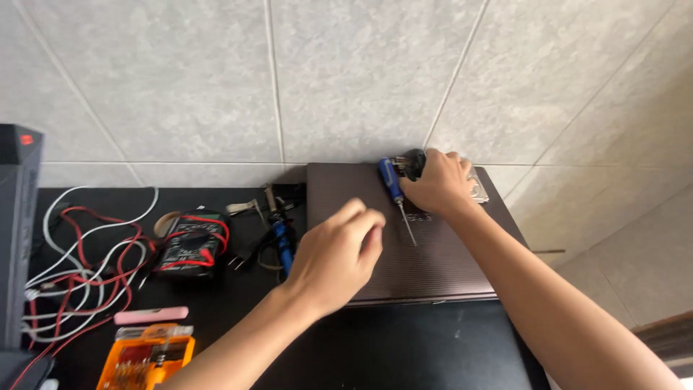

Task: Organizing electronic repair tools, including a screwdriver set and multimeter, and rearranging laptops on a repair bench.

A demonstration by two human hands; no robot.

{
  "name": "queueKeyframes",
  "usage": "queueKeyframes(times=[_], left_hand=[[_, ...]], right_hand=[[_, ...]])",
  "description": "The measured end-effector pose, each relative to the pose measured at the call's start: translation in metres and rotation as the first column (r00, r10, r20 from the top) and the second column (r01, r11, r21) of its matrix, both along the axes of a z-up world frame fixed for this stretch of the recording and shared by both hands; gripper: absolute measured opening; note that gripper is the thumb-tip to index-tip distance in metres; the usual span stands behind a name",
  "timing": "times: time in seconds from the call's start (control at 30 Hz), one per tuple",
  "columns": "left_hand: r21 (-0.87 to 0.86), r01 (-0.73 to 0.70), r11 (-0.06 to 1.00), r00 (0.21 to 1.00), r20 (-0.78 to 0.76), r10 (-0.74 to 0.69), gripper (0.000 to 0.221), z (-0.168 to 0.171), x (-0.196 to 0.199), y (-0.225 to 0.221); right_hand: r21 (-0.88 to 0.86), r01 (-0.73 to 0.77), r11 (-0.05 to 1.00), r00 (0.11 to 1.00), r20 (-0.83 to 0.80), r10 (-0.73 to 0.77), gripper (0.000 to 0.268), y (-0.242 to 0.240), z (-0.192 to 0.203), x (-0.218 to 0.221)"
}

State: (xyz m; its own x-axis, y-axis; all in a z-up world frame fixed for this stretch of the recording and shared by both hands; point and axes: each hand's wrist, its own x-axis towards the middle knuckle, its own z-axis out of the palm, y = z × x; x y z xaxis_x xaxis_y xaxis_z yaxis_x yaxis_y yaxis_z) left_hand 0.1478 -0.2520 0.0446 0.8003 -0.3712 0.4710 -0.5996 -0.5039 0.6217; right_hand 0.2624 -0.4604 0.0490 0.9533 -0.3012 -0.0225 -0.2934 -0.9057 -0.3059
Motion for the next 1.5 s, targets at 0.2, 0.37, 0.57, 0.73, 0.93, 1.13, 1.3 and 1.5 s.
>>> queueKeyframes(times=[0.2, 0.37, 0.57, 0.73, 0.93, 1.13, 1.3, 1.5], left_hand=[[0.153, -0.081, 0.985, 0.985, 0.164, 0.055, 0.026, -0.017, 0.057, -0.038], [0.326, -0.074, 0.943, 0.991, 0.13, 0.032, 0.043, -0.013, 0.07, -0.035], [0.35, -0.119, 0.929, 0.976, 0.215, 0.044, 0.041, -0.029, 0.079, -0.028], [0.271, -0.163, 0.949, 0.967, 0.233, 0.1, 0.036, -0.031, 0.075, -0.026], [0.248, -0.164, 0.955, 0.966, 0.236, 0.105, 0.033, -0.028, 0.072, -0.024], [0.223, -0.164, 0.961, 0.968, 0.222, 0.114, 0.033, -0.028, 0.071, -0.023], [0.224, -0.168, 0.96, 0.969, 0.214, 0.12, 0.033, -0.027, 0.07, -0.023], [0.21, -0.164, 0.964, 0.973, 0.197, 0.122, 0.032, -0.023, 0.068, -0.023]], right_hand=[[-0.019, -0.062, 0.998, 0.997, 0.033, 0.063, 0.065, 0.005, 0.0, -0.008], [-0.146, -0.118, 0.982, 0.992, 0.019, 0.122, 0.056, 0.005, -0.002, -0.013], [-0.085, -0.123, 0.989, 0.992, 0.018, 0.125, 0.063, 0.002, -0.002, -0.025], [-0.236, -0.163, 0.958, 0.973, 0.123, 0.195, 0.076, 0.015, -0.014, -0.038], [-0.23, -0.192, 0.954, 0.961, 0.151, 0.23, 0.074, 0.02, -0.015, -0.049], [-0.029, -0.215, 0.976, 0.959, 0.182, 0.217, 0.076, 0.013, -0.016, -0.047], [-0.034, -0.185, 0.982, 0.971, 0.147, 0.188, 0.085, 0.01, -0.013, -0.04], [-0.031, -0.149, 0.988, 0.978, 0.143, 0.152, 0.074, 0.0, -0.012, -0.025]])
